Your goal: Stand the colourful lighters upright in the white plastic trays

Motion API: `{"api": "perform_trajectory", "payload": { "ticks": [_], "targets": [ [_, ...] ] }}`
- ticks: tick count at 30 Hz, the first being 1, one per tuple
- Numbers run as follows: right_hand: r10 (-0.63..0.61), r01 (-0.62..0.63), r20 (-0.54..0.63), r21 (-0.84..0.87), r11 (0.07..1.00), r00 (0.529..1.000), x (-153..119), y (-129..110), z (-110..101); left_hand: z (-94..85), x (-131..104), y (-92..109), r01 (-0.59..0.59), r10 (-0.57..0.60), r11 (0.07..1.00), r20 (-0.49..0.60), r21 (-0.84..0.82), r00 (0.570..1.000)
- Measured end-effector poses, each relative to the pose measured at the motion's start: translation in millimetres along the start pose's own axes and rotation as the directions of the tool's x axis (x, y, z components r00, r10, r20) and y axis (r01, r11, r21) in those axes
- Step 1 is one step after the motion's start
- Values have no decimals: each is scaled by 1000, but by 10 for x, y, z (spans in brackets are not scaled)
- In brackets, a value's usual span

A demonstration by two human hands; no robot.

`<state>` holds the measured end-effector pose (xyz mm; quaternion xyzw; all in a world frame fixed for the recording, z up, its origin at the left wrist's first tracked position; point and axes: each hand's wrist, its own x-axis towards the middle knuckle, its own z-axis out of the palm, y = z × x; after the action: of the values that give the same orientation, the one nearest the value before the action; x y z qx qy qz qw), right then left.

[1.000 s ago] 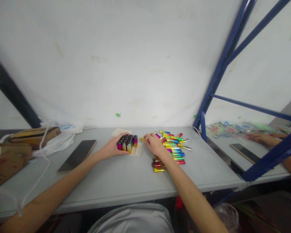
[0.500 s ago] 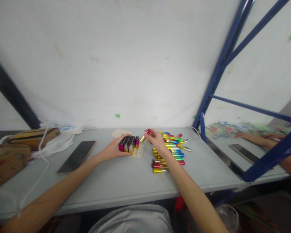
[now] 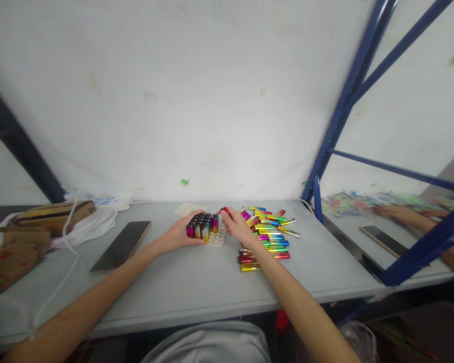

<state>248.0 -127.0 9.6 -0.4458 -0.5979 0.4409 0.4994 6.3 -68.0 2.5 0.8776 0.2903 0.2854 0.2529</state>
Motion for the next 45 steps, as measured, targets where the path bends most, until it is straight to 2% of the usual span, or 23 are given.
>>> {"api": "perform_trajectory", "payload": {
  "ticks": [2, 7, 13, 16, 25, 30, 32, 35, 38, 43, 45],
  "targets": [
    [5, -10, -44, -114, 993, 999, 6, 14, 5, 2, -1, -11, -4, 4, 1000, 4, 1, 1000],
    [-126, 49, -156, -419, 907, 980, 1, 26, 20, -5, -5, -13, -5, 5, 1000, 9, 4, 1000],
    [-177, 30, -261, -483, 875, 949, -28, 23, 65, -5, -6, 0, -18, 18, 1000, 3, -13, 1000],
    [-217, 52, -272, -508, 860, 938, -27, 25, 71, -4, -6, 4, -10, 10, 1000, -1, -18, 1000],
    [-308, 186, -116, -585, 789, 944, -82, -81, 21, -4, -4, -6, -5, 5, 1000, 6, -26, 1000],
    [-430, 340, 37, -674, 655, 902, -113, -171, -29, -12, -7, 26, 3, -3, 999, 10, -38, 1000],
    [-410, 337, 70, -700, 630, 910, -118, -185, -45, -15, -10, 38, 11, -11, 999, 8, -38, 1000],
    [-315, 283, 89, -702, 653, 945, -125, -177, -61, -15, -9, 39, 18, -17, 999, 7, -31, 1000],
    [-278, 271, 107, -702, 658, 955, -127, -146, -70, -14, -5, 29, 10, -10, 1000, 6, -19, 1000],
    [-250, 323, 214, -743, 586, 944, -101, -84, -73, -10, -2, 25, -5, 5, 1000, 10, -14, 1000],
    [-224, 311, 222, -782, 540, 949, -88, -71, -52, -10, -4, 30, 3, -3, 1000, 5, -12, 1000]
  ]
}}
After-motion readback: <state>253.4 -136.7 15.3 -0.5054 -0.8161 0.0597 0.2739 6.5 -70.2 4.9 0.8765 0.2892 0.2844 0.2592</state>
